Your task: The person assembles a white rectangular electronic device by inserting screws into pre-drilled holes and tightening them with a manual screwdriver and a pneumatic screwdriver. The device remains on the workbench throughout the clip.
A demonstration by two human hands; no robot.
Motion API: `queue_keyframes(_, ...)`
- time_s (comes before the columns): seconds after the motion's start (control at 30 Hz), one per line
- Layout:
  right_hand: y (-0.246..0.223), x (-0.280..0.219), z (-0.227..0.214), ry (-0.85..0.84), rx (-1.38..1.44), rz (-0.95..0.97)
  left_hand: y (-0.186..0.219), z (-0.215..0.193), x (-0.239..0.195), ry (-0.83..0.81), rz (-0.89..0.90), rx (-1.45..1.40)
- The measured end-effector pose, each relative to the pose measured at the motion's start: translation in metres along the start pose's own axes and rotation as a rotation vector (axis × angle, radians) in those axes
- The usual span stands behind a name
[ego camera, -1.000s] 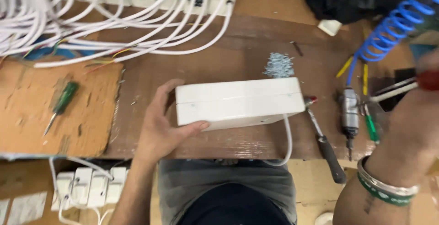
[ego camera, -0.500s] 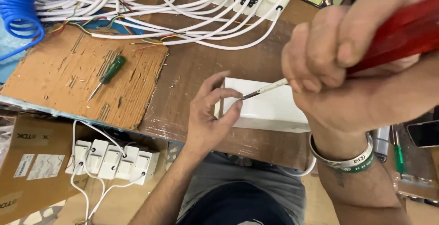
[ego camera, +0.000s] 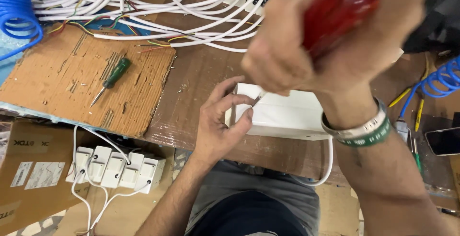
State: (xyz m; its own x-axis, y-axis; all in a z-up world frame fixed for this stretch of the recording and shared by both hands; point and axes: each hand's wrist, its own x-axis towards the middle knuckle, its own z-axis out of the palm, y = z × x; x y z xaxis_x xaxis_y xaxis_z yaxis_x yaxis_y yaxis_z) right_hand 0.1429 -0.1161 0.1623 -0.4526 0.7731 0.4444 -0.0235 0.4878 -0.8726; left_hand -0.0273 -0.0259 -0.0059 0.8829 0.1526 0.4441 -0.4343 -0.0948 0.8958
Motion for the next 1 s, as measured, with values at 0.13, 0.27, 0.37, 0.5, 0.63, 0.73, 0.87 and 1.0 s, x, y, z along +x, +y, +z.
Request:
queue_keyframes(0.13, -0.018, 0.023, 0.050, 0.482, 0.046, 0.103, 0.003, -0.001, 0.004, -0.140, 0.046, 0.006)
queue_keyframes(0.27, -0.013, 0.030, 0.073, 0.678, -0.150, 0.064, 0.002, 0.006, 0.007, -0.084, 0.087, 0.149)
queue_keyframes(0.37, -0.001, 0.032, 0.090, 1.055, -0.171, 0.035, -0.003, 0.013, 0.005, -0.090, 0.025, 0.171)
queue_keyframes(0.5, 0.018, 0.035, 0.115, 1.335, -0.928, -0.141, 0.008, 0.021, 0.002, 0.039, 0.087, 0.194)
queue_keyframes(0.63, 0.053, 0.006, 0.122, 1.227, -1.180, -0.246, 0.001, 0.021, -0.004, 0.213, 0.229, 0.168)
queue_keyframes(0.73, 0.043, 0.030, 0.108, 1.147, -1.219, -0.007, -0.033, 0.008, -0.001, 0.219, 0.281, 0.168)
queue_keyframes(0.87, 0.001, 0.032, 0.075, 0.965, -0.836, 0.025, 0.015, 0.007, 0.012, 0.169, 0.195, 0.317)
queue_keyframes(1.0, -0.025, 0.026, 0.041, 0.513, -0.107, 0.077, 0.024, 0.006, 0.012, 0.119, 0.206, 0.286)
